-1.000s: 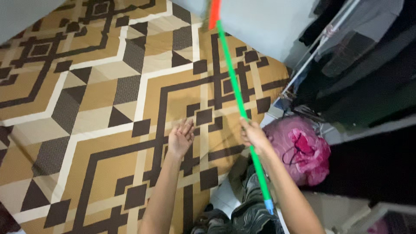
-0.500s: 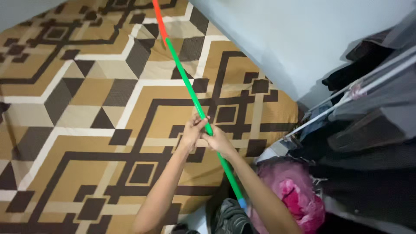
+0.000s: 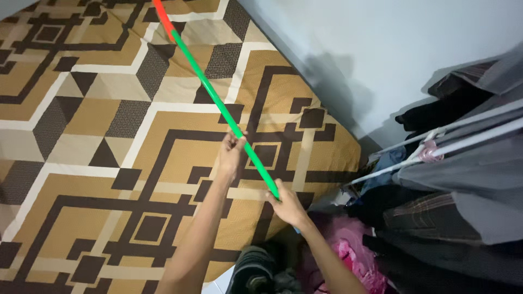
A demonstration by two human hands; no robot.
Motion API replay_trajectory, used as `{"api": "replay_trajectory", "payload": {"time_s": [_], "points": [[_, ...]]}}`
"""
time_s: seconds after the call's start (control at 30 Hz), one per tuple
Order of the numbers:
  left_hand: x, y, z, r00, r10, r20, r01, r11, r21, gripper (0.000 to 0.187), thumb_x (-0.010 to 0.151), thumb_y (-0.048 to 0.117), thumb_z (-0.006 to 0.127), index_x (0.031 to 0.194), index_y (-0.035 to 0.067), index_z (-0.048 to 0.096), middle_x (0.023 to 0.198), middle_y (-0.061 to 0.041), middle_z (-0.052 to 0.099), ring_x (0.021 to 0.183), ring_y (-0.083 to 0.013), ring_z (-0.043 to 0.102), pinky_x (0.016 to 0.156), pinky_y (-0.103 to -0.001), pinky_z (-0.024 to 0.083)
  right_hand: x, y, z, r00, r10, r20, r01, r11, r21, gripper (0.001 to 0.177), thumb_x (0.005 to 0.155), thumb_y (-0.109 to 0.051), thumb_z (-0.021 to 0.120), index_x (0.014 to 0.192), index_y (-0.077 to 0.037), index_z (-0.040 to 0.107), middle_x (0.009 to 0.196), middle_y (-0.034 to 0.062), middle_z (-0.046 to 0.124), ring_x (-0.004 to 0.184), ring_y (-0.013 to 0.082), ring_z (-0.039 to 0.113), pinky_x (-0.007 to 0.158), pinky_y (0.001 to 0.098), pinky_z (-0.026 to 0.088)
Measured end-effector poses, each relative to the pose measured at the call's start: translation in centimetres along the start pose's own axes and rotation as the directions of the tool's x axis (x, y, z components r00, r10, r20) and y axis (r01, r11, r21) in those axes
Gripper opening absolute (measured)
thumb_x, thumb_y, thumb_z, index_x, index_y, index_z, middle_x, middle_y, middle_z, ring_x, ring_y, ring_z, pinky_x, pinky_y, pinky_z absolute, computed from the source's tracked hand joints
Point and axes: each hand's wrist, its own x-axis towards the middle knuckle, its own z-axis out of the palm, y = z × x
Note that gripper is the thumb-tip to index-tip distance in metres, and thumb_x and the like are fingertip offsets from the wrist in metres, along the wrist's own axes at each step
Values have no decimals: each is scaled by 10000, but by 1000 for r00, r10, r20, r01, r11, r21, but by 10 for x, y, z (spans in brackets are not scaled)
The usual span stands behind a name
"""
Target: The person uses a broom to sweep dust from the mattress surface and along the edges where the bed meets the wall. They then smooth the patterned bedsheet by hand, tucking it under the mattress and adjusting the corners.
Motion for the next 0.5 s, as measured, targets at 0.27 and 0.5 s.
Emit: {"api": "replay_trajectory", "payload": {"time_s": [0.27,0.5], "points": [[11,-31,41,960,-84,265,65,995,81,513,966,78,647,1447,42,473,1230,-83,707,1093,-133,666,975,-294,527,14,49,-45,996,78,-50,-86,980,-180,244,948,-293,668,1052,-75,633,699,208,630,659,390,700,608,472,514],[26,-13,41,940,-260,222,218,956,197,668,967,161,640,1556,70,338,1338,-103,676,1059,-183,654,909,-309,516,72,36,-102,928,373,23,-367,921,-131,373,998,-428,563,1127,-82,611,666,143,616,542,266,584,536,445,519]]}}
